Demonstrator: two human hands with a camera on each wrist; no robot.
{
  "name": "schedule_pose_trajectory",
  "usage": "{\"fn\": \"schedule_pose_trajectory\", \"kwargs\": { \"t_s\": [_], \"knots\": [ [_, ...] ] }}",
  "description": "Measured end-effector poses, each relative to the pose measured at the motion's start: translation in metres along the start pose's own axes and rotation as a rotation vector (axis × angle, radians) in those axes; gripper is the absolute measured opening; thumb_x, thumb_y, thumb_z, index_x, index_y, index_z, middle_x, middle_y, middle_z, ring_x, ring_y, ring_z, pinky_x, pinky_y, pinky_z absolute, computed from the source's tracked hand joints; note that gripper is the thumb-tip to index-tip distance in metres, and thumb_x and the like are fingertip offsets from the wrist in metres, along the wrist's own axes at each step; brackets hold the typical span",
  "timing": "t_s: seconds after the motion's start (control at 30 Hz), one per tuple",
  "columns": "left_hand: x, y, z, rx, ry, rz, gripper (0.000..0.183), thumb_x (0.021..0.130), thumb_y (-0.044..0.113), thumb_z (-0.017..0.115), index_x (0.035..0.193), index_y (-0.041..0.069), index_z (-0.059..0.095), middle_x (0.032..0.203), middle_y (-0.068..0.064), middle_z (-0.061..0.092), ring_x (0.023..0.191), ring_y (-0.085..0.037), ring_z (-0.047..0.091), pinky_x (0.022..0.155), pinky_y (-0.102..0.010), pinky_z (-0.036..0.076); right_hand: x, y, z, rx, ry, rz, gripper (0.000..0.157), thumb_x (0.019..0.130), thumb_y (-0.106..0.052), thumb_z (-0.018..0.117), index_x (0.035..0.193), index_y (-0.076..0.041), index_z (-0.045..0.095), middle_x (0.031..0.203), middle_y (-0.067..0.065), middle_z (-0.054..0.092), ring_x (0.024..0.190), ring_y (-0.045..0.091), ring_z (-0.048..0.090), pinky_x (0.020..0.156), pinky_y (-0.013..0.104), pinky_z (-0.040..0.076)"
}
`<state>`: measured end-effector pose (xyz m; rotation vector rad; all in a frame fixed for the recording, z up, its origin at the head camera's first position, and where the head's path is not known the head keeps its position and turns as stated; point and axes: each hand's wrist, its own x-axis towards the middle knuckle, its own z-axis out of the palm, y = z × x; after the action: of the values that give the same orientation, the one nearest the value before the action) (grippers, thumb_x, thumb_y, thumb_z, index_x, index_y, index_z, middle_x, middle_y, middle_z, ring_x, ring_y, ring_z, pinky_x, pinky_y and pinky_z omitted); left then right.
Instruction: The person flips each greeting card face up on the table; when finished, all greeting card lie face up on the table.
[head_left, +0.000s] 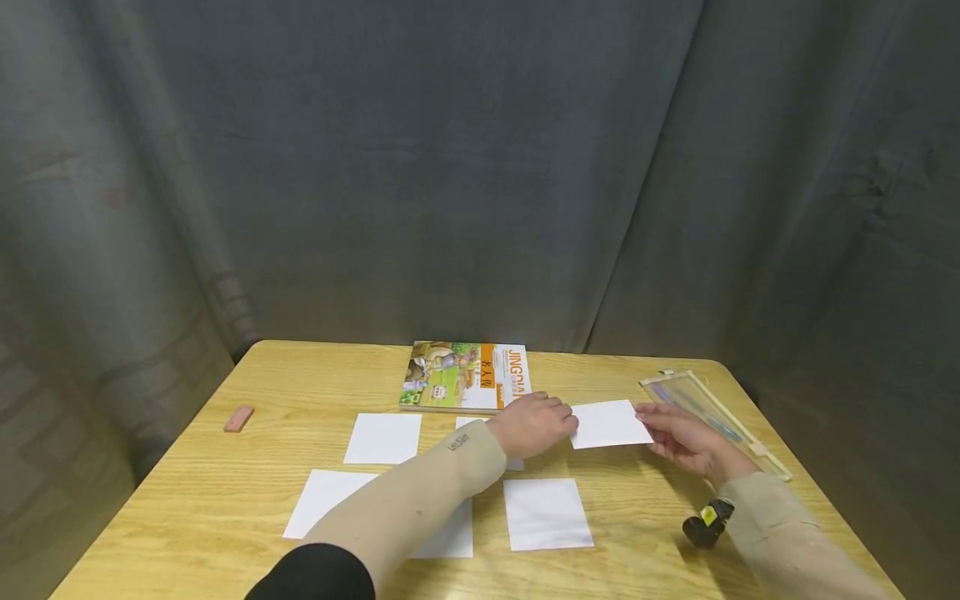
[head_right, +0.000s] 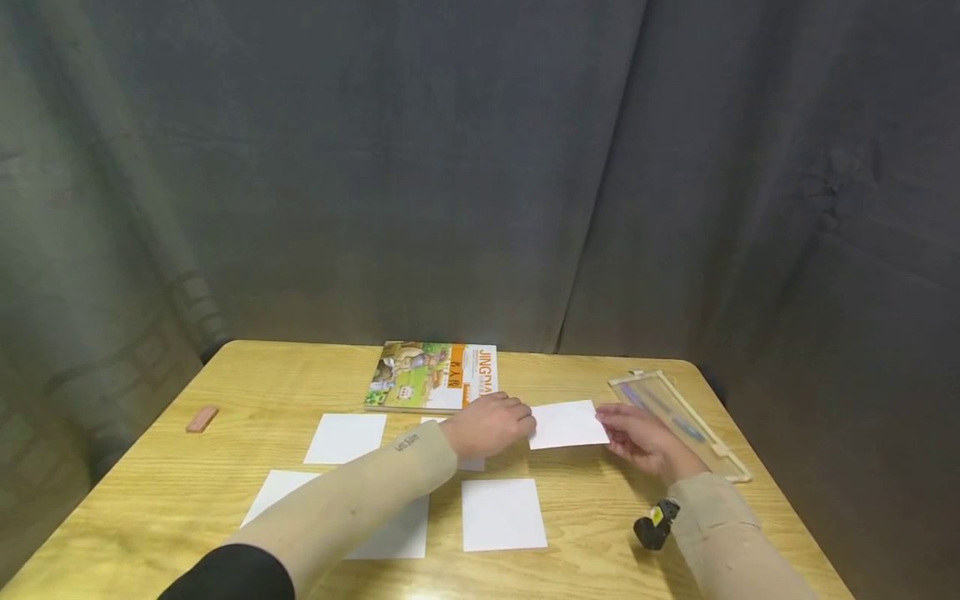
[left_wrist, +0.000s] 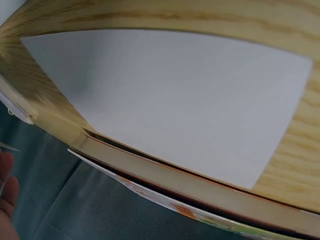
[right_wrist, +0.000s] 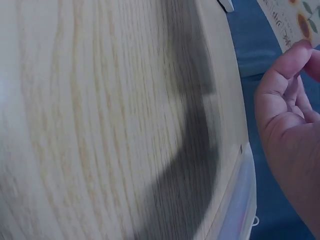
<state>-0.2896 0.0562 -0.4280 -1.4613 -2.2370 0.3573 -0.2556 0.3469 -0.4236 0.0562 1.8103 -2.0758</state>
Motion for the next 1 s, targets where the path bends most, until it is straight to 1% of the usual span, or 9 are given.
{"fn": "schedule_pose_trajectory", "kwargs": {
  "t_s": [0.1,0.27,0.33,0.47,0.6,0.7,0.77,0.87,1.0],
  "knots": [
    [0.000,-0.003,0.003,-0.168,0.005,-0.065,0.011,0.102,0.017,0.067,0.112,0.019,0.070,0.104,0.010,0.070,0.096,-0.004,0.065,0.085,-0.017,0.050,-0.001,0.000,-0.001,0.020,-0.018,-0.009,0.017,0.108,-0.003,0.048,0.107,-0.012,0.063,0.092,0.000,0.069,0.079,0.007,0.066,0.070,0.019,0.057],
    [0.001,-0.005,0.001,-0.744,0.068,-0.343,0.010,0.107,0.015,0.059,0.106,0.013,0.070,0.097,0.007,0.068,0.086,-0.002,0.061,0.078,-0.017,0.050,-0.003,-0.001,-0.001,0.153,-0.108,-0.018,0.031,0.110,0.001,0.039,0.100,-0.004,0.068,0.097,0.008,0.073,0.086,0.011,0.071,0.078,0.020,0.058],
    [0.002,-0.005,-0.001,-0.887,0.098,-0.438,0.011,0.107,0.015,0.059,0.106,0.012,0.069,0.096,0.006,0.067,0.084,-0.002,0.059,0.075,-0.019,0.050,-0.002,-0.001,-0.001,0.181,-0.118,-0.021,0.033,0.110,0.002,0.038,0.100,-0.003,0.069,0.098,0.008,0.075,0.087,0.010,0.072,0.081,0.021,0.058],
    [0.002,-0.004,0.000,-0.976,0.108,-0.530,0.009,0.106,0.014,0.061,0.104,0.012,0.069,0.093,0.006,0.066,0.080,-0.003,0.057,0.074,-0.020,0.050,0.000,0.002,0.002,0.087,-0.051,-0.047,0.022,0.109,0.001,0.044,0.103,-0.004,0.065,0.098,0.005,0.073,0.088,0.009,0.070,0.081,0.021,0.058],
    [0.001,-0.005,0.001,-1.075,0.099,-0.589,0.009,0.105,0.012,0.061,0.097,0.011,0.066,0.083,0.007,0.062,0.069,-0.004,0.052,0.067,-0.020,0.047,0.003,0.006,0.007,-0.150,0.060,-0.076,0.008,0.108,-0.008,0.053,0.108,-0.007,0.061,0.098,-0.002,0.067,0.091,0.007,0.065,0.080,0.022,0.057],
    [-0.001,-0.007,-0.001,-1.227,0.094,-0.638,0.008,0.103,0.009,0.063,0.094,0.008,0.062,0.080,0.005,0.058,0.065,-0.007,0.048,0.063,-0.021,0.044,0.004,0.007,0.012,-0.338,0.111,-0.118,0.012,0.108,-0.013,0.055,0.112,-0.003,0.060,0.101,-0.003,0.064,0.096,0.007,0.062,0.084,0.026,0.055],
    [-0.001,-0.010,-0.004,-1.340,0.095,-0.687,0.008,0.101,0.012,0.065,0.102,0.004,0.065,0.082,0.004,0.058,0.067,-0.007,0.049,0.063,-0.022,0.044,0.004,0.006,0.017,-0.436,0.113,-0.155,0.017,0.108,-0.014,0.055,0.114,0.002,0.059,0.102,0.000,0.063,0.097,0.009,0.062,0.087,0.030,0.054],
    [-0.001,-0.017,-0.010,-1.426,0.105,-0.728,0.020,0.100,0.017,0.066,0.112,0.000,0.069,0.087,0.002,0.061,0.073,-0.008,0.052,0.067,-0.024,0.046,0.004,0.004,0.024,-0.540,0.075,-0.207,0.023,0.108,-0.012,0.055,0.115,0.009,0.058,0.101,0.005,0.062,0.093,0.013,0.062,0.088,0.035,0.054],
    [0.001,-0.028,-0.018,-1.365,0.035,-0.661,0.018,0.101,0.016,0.065,0.106,0.002,0.076,0.093,0.000,0.071,0.082,-0.006,0.057,0.076,-0.024,0.049,0.005,0.000,0.031,-0.579,-0.004,-0.232,0.024,0.105,-0.007,0.056,0.115,0.015,0.057,0.100,0.007,0.064,0.090,0.014,0.061,0.084,0.035,0.054]
  ]
}}
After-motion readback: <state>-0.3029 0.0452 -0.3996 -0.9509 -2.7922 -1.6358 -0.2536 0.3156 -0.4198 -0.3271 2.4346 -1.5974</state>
